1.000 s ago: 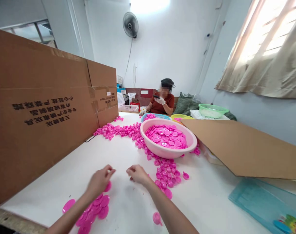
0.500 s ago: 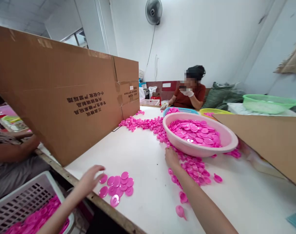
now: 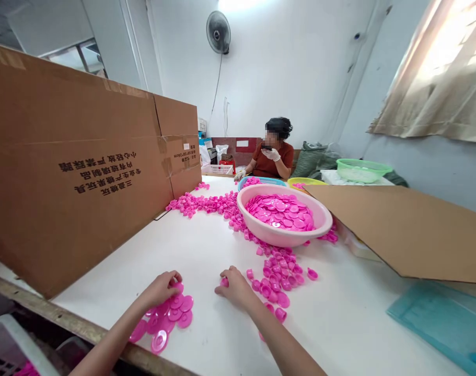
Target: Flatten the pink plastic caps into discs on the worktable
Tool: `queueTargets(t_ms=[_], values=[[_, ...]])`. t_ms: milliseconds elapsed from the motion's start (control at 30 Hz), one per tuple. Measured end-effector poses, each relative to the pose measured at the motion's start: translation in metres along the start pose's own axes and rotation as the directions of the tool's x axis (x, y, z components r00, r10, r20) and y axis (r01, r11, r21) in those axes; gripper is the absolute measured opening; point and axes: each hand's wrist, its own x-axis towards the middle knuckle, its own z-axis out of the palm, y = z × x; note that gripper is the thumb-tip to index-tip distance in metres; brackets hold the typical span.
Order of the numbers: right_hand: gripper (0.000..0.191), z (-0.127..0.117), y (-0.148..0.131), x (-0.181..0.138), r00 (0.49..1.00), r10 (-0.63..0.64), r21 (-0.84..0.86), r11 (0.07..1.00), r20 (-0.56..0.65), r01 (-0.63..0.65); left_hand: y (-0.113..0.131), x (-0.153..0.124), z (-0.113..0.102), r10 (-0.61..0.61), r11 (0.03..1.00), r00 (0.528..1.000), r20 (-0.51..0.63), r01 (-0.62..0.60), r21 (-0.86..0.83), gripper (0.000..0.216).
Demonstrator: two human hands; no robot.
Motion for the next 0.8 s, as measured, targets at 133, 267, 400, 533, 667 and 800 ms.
queueTargets(t_ms=[133,267,400,533,667,800], values=[[0.033,-0.009,0.003,-0.012,0.999,0.023,0.134,0.991,-0.026,-0.019,0.008,0.012,-0.011,-0.009,0.998,1.000,-0.020,0.008,-0.069,0.013],[0.032,-0.010,0.010,-0.008,0.990,0.061,0.266,0.964,-0.127,-0.026,0.047,0.018,-0.002,0.111,0.953,0.973,-0.201,-0.161,-0.255,0.013],[0.030,-0.002,0.016,0.003,0.973,0.223,0.497,0.852,-0.055,-0.167,0.088,0.027,0.035,0.175,0.846,0.974,-0.144,-0.224,-0.484,0.019],[0.026,0.006,0.019,0.008,0.956,0.289,0.616,0.747,0.038,-0.251,0.100,0.038,0.071,0.140,0.844,0.982,-0.128,-0.186,-0.502,0.015],[0.024,0.007,0.023,0.008,0.975,0.204,0.670,0.713,0.085,-0.207,0.100,0.041,0.087,0.124,0.896,0.983,-0.133,-0.169,-0.410,0.013],[0.030,0.006,0.027,0.010,0.975,0.149,0.725,0.652,0.163,-0.221,0.099,0.047,0.083,0.114,0.934,0.993,-0.026,-0.116,-0.337,0.014]])
